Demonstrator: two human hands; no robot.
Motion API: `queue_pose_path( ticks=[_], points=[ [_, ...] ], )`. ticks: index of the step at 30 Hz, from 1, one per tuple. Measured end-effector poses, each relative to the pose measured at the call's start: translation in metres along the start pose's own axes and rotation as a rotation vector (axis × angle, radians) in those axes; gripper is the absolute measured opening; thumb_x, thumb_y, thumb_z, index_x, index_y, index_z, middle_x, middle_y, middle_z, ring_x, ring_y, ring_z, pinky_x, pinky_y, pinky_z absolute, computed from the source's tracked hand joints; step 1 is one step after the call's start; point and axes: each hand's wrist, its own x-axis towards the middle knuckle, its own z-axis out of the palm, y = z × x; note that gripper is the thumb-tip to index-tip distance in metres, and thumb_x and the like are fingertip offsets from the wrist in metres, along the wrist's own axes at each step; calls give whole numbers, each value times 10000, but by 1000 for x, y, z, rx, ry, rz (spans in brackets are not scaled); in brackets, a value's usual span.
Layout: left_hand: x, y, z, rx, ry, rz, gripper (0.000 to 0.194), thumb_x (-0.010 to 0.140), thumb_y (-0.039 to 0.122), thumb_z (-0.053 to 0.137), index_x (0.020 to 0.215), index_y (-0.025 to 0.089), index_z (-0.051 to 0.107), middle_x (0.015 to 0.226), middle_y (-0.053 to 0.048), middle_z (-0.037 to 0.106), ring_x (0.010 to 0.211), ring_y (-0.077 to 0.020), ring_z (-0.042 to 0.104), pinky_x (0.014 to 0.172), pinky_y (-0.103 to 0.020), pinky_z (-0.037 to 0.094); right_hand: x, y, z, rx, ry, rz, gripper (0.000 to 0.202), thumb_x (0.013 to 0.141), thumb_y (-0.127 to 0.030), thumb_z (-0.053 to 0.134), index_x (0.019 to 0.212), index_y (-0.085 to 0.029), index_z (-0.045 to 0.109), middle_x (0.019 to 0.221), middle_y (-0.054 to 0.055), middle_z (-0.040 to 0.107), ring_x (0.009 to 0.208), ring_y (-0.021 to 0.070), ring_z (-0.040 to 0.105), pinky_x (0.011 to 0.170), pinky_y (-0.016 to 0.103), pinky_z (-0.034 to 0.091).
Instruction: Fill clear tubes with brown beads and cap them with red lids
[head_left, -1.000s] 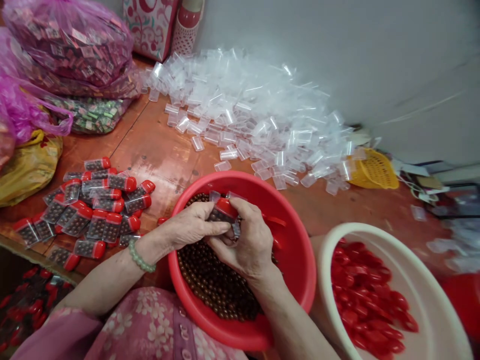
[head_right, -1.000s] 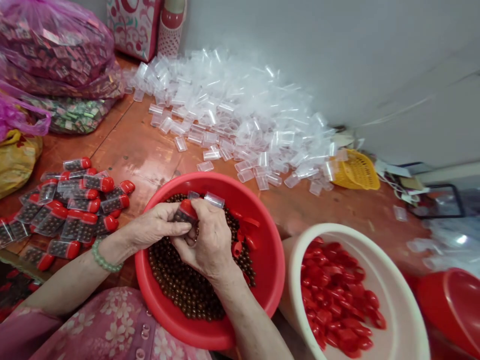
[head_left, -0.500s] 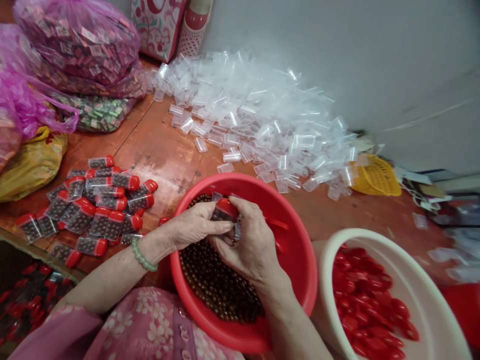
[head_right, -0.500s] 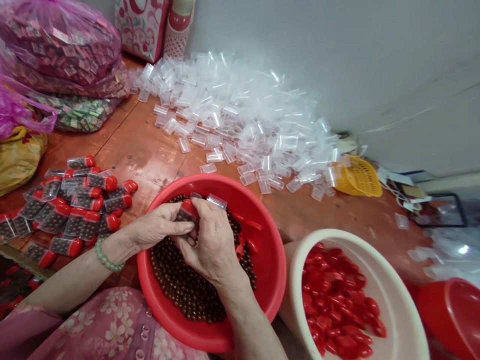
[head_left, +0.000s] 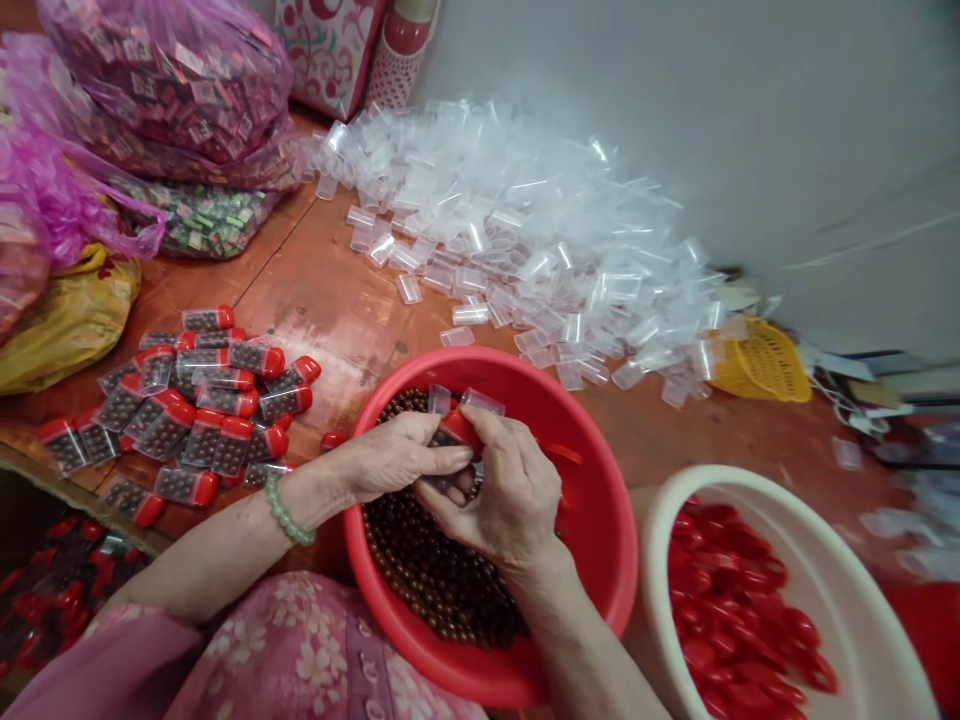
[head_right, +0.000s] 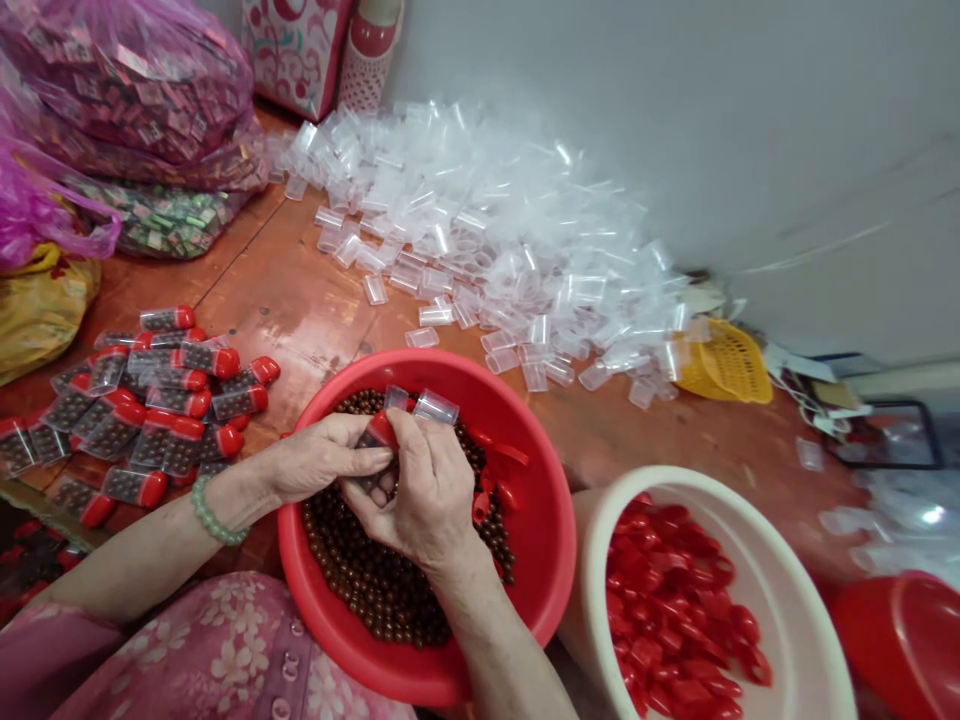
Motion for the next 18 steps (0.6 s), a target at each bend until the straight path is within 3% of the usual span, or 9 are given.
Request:
queue_pose_path(
  ticks=[6, 8, 12, 14, 16, 18],
  points=[
    [0, 1, -1, 7, -36, 1, 428, 626, 438, 840, 785, 117, 607, 702, -5, 615, 636, -97, 570, 703, -272, 462, -2, 4, 2, 61, 5, 12, 664, 713, -407, 703, 1300, -205, 467, 1010, 126, 651, 840, 284, 643, 732, 445, 558],
    [2, 2, 0, 46, 6, 54, 335, 719, 389, 784, 830, 118, 620, 787, -24, 634, 746, -114, 588, 807, -288, 459, -2, 11, 1, 148, 7, 112, 643, 717, -398, 720, 1286, -213, 486, 1038, 118, 645, 879, 285, 646, 762, 451, 558],
    [9, 3, 2, 105, 235, 112, 248, 905, 360, 576, 1031, 149, 604, 1092, -72, 630, 970, -147, 589, 944, -326, 411, -4, 27, -2, 173, 359, 418, 596, 751, -338, 753, 1286, -246, 508, 1088, 96, 617, 928, 273, 631, 810, 422, 543],
    [11, 3, 3, 110, 285, 110, 278, 939, 383, 501, 1063, 151, 592, 1150, -95, 615, 1009, -170, 592, 964, -352, 409, -7, 30, -2, 81, 369, 306, 681, 694, -336, 811, 1300, -255, 512, 1093, 93, 616, 937, 283, 619, 827, 428, 537],
    [12, 2, 3, 120, 304, 125, 292, 948, 389, 469, 1037, 140, 593, 1124, -108, 620, 1027, -187, 588, 989, -371, 405, -11, 30, 0, 13, 243, 122, 805, 636, -365, 852, 1346, -259, 487, 1083, 97, 623, 922, 294, 616, 822, 450, 538],
    [13, 2, 3, 131, 331, 135, 277, 947, 380, 468, 1005, 138, 589, 1087, -105, 622, 1032, -195, 583, 1005, -384, 404, -13, 29, 3, 2, 208, 89, 880, 650, -395, 841, 1414, -258, 426, 1099, 117, 620, 931, 309, 612, 830, 480, 529]
  ],
)
